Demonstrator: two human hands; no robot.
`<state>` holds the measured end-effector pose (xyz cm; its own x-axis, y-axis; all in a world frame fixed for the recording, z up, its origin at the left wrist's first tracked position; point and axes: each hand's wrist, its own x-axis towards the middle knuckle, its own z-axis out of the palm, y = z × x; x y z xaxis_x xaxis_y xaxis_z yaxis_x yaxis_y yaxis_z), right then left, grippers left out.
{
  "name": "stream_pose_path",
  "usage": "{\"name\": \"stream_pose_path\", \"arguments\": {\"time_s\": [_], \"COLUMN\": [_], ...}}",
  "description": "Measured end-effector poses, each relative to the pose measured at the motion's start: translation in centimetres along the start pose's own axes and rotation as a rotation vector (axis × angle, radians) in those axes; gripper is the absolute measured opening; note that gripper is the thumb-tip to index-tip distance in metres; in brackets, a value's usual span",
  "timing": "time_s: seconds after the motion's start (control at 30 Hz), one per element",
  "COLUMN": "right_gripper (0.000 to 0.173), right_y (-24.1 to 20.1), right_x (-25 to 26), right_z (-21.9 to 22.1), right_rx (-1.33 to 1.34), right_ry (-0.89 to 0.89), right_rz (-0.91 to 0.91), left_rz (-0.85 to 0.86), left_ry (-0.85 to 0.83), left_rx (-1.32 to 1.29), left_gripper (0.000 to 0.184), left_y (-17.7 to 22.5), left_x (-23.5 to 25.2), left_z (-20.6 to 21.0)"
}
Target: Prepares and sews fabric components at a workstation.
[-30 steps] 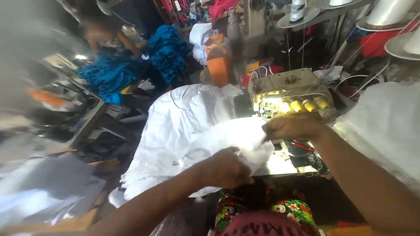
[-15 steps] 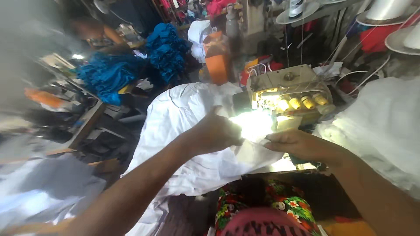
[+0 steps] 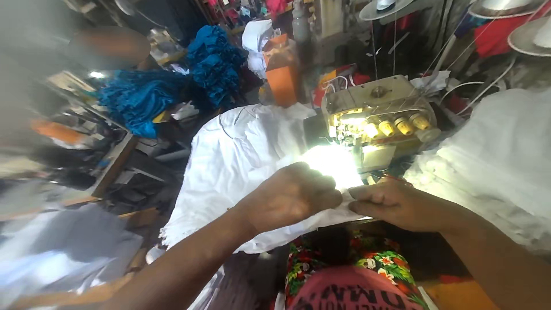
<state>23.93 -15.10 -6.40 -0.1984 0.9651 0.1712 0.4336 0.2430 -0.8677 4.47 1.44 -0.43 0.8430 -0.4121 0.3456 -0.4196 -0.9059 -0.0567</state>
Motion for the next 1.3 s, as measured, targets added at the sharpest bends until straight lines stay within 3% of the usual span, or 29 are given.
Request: {"name": "stream_pose_path", "arguments": {"time_s": [0.3,0.53,0.8,1.13,1.23,1.3], "right_gripper": [0.03,0.03,0.032,0.031,0.031,0.031], "right_y": [0.3,-0.1,-0.1,-0.1,-0.1,0.1], "right_x": [-0.3,-0.6,-0.9,-1.1,-1.2,-1.3], "right_z": [0.1,0.9,1.6,1.9,1.8,1.7], "right_rx": [-0.011,-0.213,-0.308,-0.359,-0.353,-0.347], "right_ry": [0.007,0.093,0.123,0.152,0.139,0.142], "right_rz": [0.027,-0.135,-0.175,-0.251,-0.268,-0.276], "left_rz": [0.058,0.02,-0.007,-0.153,-0.181,-0.162], "left_ry": [0.075,0.071,0.087,-0.046,-0.125,-0.178], "left_rx": [0.06,-0.004,-0.081,-0.452,-0.517,-0.532], "left_gripper": [0.018,0.017,0.018,0.013,0.026,0.022], "left_y": [-0.1,0.1,0.0,-1.2,-1.7,-1.9], "left_x": [-1.1,-0.8,-0.4,1.0,1.5,2.0], "left_z": [1.1,1.2,1.2,1.1,1.1,1.1]}}
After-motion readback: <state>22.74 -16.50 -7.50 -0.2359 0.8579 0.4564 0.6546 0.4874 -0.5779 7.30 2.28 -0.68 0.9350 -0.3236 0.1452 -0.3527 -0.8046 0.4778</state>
